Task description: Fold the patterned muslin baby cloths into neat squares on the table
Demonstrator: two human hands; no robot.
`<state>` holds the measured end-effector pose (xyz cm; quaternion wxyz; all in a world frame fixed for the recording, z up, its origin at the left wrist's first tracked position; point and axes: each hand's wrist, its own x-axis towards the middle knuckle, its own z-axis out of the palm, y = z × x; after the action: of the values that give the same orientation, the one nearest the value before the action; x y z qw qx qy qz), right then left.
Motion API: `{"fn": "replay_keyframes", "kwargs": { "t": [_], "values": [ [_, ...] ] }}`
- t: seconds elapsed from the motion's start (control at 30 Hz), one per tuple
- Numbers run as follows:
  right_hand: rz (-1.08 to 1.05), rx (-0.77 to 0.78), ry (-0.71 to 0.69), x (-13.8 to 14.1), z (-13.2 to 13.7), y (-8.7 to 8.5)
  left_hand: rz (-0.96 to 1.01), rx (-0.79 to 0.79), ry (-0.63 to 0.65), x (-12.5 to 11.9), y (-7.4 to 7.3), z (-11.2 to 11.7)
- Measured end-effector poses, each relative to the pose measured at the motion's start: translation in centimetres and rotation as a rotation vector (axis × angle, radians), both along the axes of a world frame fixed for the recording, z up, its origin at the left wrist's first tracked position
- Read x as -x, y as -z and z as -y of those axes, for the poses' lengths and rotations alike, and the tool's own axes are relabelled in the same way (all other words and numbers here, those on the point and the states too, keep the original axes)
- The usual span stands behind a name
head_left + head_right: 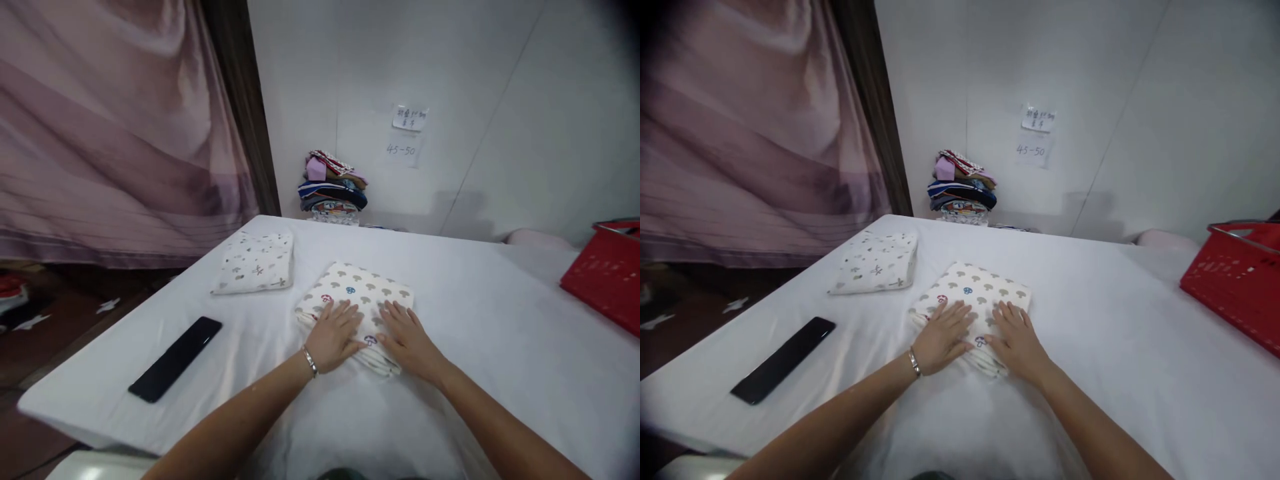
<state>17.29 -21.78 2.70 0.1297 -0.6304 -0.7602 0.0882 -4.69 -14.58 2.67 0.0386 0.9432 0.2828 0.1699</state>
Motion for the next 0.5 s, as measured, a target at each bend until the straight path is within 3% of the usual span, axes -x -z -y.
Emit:
{"fn": "replay_keyframes", "kwargs": {
  "t": [0.07, 0.13, 0.27, 0.4, 0.5],
  "values": [
    [0.031, -0.039, -0.095, 1.1, 0.6, 0.1, 0.036, -0.036, -0.154, 0.7, 0.1, -1.3],
    [0.075, -0.076, -0.198, 2.2, 1.3, 1.4, 0.036, -0.040, -0.275, 1.6, 0.9, -2.5],
    [0.115, -0.164, -0.231, 3.2, 2.2, 3.9, 0.022, 0.004, -0.326, 2.6, 2.7, -3.5],
    [-0.029, -0.025, -0.262, 2.5, 2.3, 2.4, 0.050, 0.095, -0.332, 2.6, 2.1, -3.7],
    [-0.234, 0.018, -0.133, 0.5, 0.9, 0.5, 0.147, 0.242, -0.431, 2.9, 0.7, -4.7]
  ]
}}
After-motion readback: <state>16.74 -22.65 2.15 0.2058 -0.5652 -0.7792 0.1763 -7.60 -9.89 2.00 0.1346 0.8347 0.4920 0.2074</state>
